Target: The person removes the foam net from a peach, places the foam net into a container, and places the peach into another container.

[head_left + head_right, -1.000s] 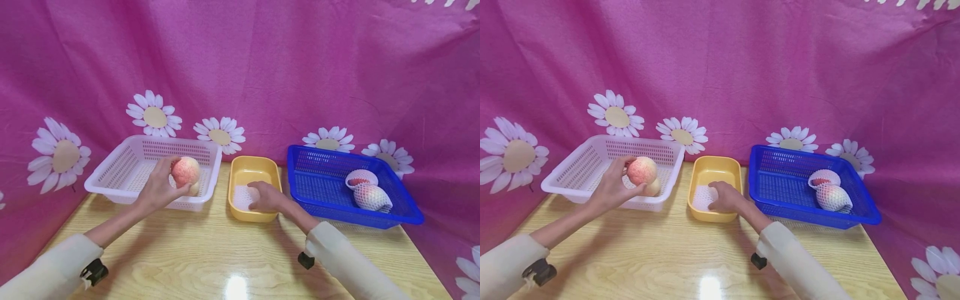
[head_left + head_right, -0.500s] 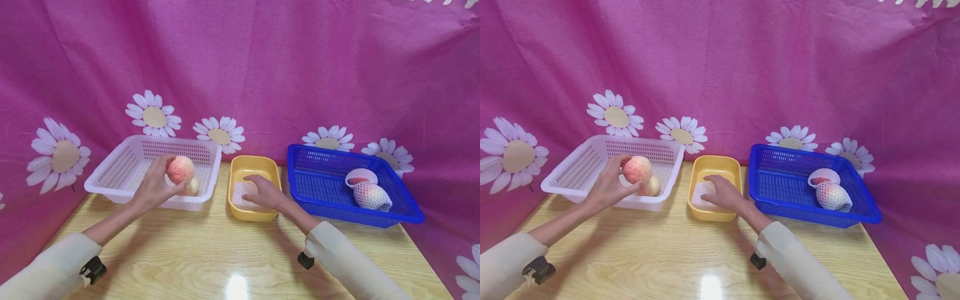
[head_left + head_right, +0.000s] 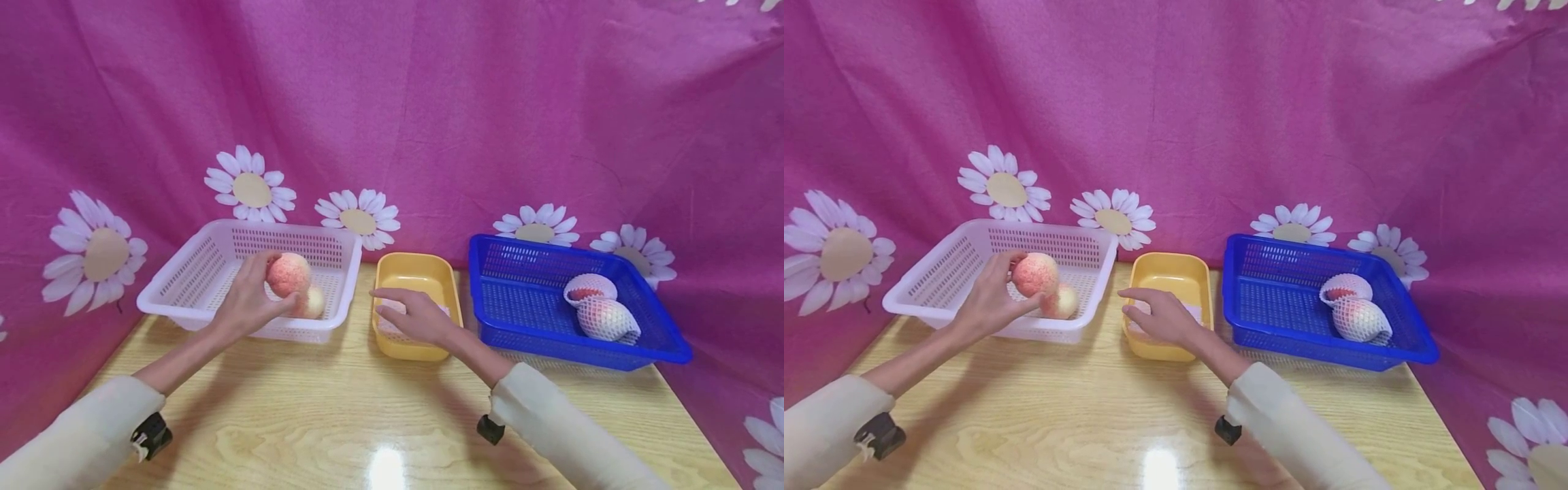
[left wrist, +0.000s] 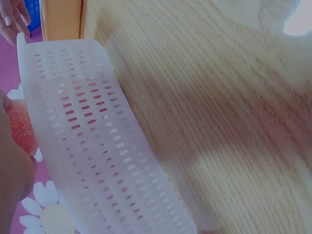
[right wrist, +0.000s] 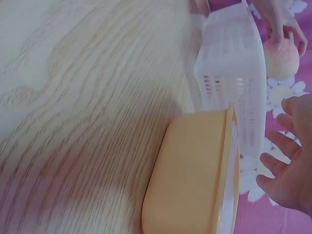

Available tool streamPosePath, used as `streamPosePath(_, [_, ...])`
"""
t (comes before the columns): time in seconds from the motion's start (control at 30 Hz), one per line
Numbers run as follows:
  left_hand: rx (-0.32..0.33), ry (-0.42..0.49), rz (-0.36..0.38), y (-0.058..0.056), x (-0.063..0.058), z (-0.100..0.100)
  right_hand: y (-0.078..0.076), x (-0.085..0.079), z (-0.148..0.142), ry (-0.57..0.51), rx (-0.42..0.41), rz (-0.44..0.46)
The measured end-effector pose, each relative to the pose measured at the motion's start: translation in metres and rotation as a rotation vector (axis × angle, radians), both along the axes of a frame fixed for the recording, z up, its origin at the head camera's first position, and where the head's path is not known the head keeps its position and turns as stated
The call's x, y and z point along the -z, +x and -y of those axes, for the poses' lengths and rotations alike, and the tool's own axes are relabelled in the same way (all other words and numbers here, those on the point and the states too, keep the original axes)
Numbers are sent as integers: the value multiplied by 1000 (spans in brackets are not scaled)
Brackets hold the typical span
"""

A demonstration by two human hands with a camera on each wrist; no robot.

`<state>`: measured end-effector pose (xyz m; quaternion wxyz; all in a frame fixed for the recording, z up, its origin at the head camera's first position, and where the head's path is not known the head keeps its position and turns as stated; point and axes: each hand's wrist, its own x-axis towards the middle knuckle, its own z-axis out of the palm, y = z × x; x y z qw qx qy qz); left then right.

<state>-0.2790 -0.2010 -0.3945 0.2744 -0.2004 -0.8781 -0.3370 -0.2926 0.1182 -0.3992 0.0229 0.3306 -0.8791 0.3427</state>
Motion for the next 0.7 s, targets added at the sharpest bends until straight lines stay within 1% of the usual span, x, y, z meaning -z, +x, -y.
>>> streamPosePath(0.07, [-4, -3, 0, -1, 1, 1, 2, -2, 4, -12, -19, -8])
streamPosePath(0.2, [-7, -8, -2, -3, 3, 4, 5, -4, 11, -22, -89, -31])
streamPosePath(0.33, [-13, -16, -10, -6, 6, 9, 6, -6, 17, -9, -158, -56])
streamPosePath(0.47, [-21, -25, -15, -7, 7, 12, 6, -5, 23, 33, -202, -105])
streamPosePath(0.7, [-33, -37, 13, -8, 7, 15, 8, -6, 33, 127, -230, -193])
